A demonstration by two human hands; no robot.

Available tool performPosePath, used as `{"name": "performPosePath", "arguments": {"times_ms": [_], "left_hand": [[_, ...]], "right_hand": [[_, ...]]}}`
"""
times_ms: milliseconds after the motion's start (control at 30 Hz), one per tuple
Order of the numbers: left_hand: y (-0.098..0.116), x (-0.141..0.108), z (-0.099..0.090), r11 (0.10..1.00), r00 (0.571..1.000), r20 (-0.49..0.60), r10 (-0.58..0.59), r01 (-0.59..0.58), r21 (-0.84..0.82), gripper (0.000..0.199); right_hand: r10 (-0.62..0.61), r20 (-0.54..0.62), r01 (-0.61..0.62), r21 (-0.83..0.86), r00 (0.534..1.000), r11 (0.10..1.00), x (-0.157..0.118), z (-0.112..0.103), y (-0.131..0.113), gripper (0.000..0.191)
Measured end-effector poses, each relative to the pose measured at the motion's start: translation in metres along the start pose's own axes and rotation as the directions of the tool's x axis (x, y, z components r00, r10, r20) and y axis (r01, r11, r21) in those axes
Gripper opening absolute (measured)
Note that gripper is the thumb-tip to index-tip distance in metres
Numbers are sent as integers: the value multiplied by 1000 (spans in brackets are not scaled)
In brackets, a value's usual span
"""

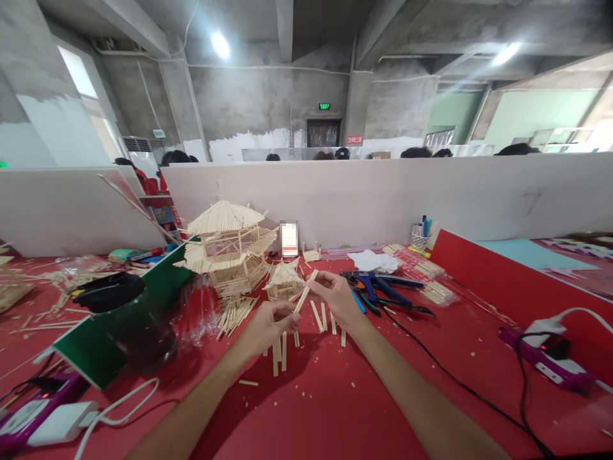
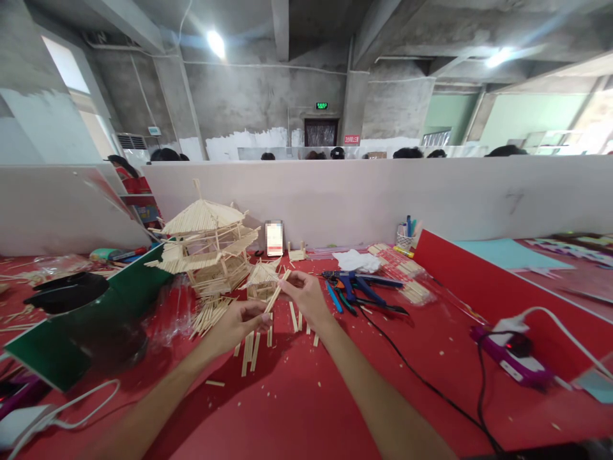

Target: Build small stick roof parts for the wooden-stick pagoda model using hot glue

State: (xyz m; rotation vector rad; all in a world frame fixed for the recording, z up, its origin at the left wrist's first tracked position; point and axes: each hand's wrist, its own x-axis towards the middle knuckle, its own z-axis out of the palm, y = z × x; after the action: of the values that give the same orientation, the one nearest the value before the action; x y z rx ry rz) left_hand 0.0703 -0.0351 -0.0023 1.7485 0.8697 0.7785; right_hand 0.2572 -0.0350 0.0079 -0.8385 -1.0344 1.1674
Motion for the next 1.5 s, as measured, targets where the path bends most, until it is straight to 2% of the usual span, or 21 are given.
{"name": "performPosePath", "arguments": {"times_ms": [200,400,533,700,833,967,1200,1367,1500], "left_hand": [[6,0,-1,996,999,19,-45,46,-77,41],[7,-1,-3,998,1000,17,9,-8,-59,40],[9,-1,-5,998,996,-57,66,-65,26,42],[10,1,-4,1000,989,-146,4,-3,11,35],[9,2,-1,1000,980,-197,23,-24,0,31],[8,2,-1,997,973,-221,66,-59,41,32],[5,1,-5,984,971,-195,140,-114,139,39],[11,-4,-2,949,962,-177,206,-152,276,41],[11,-4,0,948,961,-191,201,-142,285,38]], "right_hand": [[0,18,0,-14,1000,1000,-1,2,-2,30],[-17,119,9,63,993,998,-1,-3,-3,35],[-37,169,23,88,985,996,1,-7,0,39],[-38,235,23,69,971,997,-1,-6,3,38],[3,292,-4,4,956,1000,-3,-4,3,39],[9,298,-1,-26,955,1000,-3,-4,3,41],[-22,317,47,-72,948,996,1,-8,7,39],[18,301,-13,-19,953,1000,2,-9,10,40],[44,266,-57,42,963,997,3,-9,10,40]]}}
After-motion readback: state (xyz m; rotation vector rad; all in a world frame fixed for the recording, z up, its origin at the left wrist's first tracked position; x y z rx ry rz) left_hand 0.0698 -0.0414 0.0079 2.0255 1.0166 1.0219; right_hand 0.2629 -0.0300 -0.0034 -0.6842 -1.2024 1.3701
